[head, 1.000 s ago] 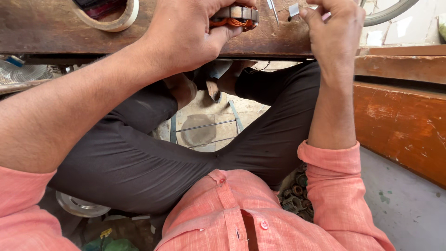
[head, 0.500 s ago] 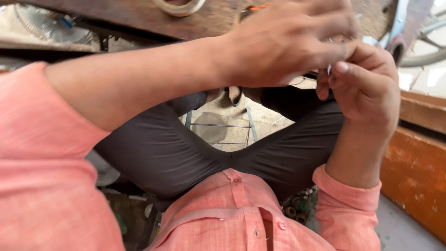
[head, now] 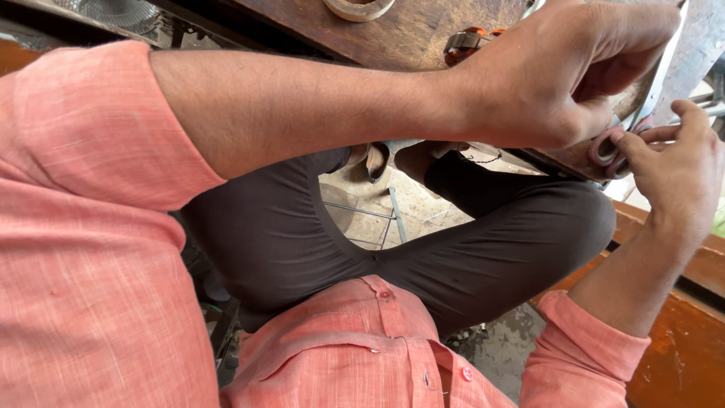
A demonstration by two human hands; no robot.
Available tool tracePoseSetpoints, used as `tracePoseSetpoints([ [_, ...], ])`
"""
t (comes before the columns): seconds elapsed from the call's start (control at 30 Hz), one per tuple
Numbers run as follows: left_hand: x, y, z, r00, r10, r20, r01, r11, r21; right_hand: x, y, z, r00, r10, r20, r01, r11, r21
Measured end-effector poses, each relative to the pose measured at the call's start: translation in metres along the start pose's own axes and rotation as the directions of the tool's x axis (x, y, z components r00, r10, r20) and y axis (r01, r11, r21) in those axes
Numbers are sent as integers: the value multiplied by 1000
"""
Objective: The person sits cross-legged and uses a screwdriver and scissors to adjust and separate copper windings on a motor stator. They repeatedly insert a white insulating strip between winding segments and trim it with scissors.
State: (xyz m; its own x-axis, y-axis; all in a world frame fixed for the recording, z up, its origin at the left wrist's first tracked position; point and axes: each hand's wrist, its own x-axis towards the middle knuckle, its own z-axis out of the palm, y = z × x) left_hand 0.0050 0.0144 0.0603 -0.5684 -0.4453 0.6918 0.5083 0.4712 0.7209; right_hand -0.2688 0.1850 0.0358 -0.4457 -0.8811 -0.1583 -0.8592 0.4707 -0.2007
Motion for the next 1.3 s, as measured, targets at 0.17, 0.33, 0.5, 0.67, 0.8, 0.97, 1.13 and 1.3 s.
tracePoseSetpoints([
  [0.17,-3,-6,2,994,-82,-68,77,994,-72,3,11,3,992,81,94,-84,996,31],
  [0.33,2,-15,2,993,-62,-104,45,987,-155,-11,25,7,991,110,73,-127,655,745],
  [0.5,3,-7,-1,876,-482,13,450,808,-381,-46,-21,3,995,-65,71,-89,-346,934],
  [0.67,3,16,-13,837,-544,57,524,770,-365,-72,-99,25,991,10,-135,124,329,936],
  [0.8,9,27,-19,843,-531,80,510,744,-432,-70,-131,33,912,-242,-331,408,454,792],
  [0.97,9,26,-13,830,-547,111,526,701,-482,-66,-134,33,850,-304,-429,519,618,590],
  [1.13,6,22,-9,862,-495,110,493,764,-417,-68,-127,35,844,-302,-442,521,653,549],
  [1.3,5,19,-8,877,-465,121,474,798,-372,-68,-125,36,844,-305,-441,528,611,589],
])
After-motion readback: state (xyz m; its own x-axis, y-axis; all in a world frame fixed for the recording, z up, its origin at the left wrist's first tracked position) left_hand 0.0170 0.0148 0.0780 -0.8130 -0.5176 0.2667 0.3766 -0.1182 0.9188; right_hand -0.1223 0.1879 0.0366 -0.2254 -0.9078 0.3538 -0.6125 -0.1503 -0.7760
